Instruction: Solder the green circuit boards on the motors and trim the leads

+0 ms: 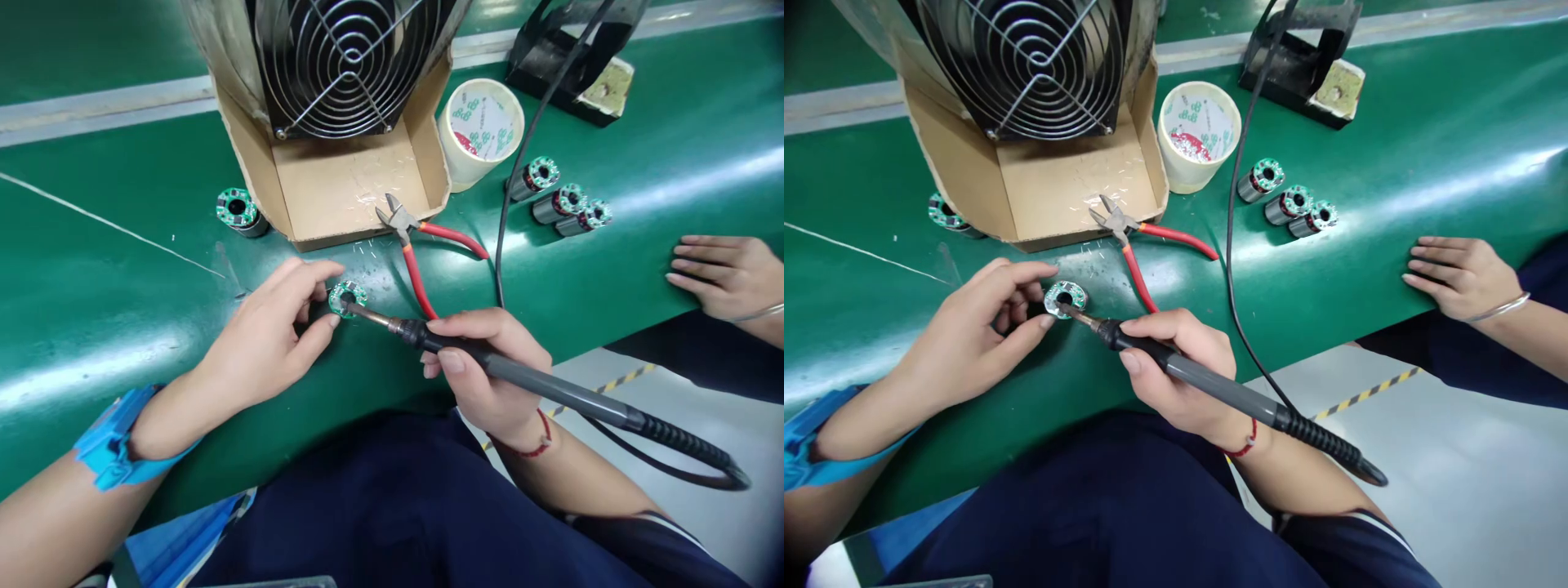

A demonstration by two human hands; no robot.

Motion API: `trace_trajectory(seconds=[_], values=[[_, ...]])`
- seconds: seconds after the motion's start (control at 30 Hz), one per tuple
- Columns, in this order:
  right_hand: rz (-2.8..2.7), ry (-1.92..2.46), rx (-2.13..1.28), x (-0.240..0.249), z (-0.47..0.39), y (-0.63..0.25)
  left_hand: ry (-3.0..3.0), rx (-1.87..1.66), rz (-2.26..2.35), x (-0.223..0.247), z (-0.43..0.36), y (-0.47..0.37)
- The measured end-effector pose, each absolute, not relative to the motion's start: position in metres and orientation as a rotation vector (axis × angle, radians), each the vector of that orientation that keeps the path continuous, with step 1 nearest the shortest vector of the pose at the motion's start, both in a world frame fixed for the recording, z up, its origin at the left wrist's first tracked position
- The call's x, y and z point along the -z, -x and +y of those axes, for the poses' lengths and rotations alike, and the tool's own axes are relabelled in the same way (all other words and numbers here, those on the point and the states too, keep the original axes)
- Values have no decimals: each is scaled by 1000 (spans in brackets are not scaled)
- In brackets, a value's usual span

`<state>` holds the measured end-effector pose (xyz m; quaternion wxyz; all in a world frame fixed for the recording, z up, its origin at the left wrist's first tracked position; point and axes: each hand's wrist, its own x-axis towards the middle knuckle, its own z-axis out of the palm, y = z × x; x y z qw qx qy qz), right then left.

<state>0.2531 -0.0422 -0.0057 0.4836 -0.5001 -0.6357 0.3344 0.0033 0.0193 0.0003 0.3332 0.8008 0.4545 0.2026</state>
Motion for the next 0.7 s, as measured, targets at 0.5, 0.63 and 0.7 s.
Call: trace_trajectory(seconds=[0.5,0.63,0.7], values=[[-1546,1284,-803,-6,-34,-257,-2050,-519,1195,10,19,-6],[-1563,1290,-803,-6,-35,-262,-2042,-510,1209,9,19,-6],[-1625,1346,-794,-6,-30,-267,-2041,-504,1206,8,20,-7]])
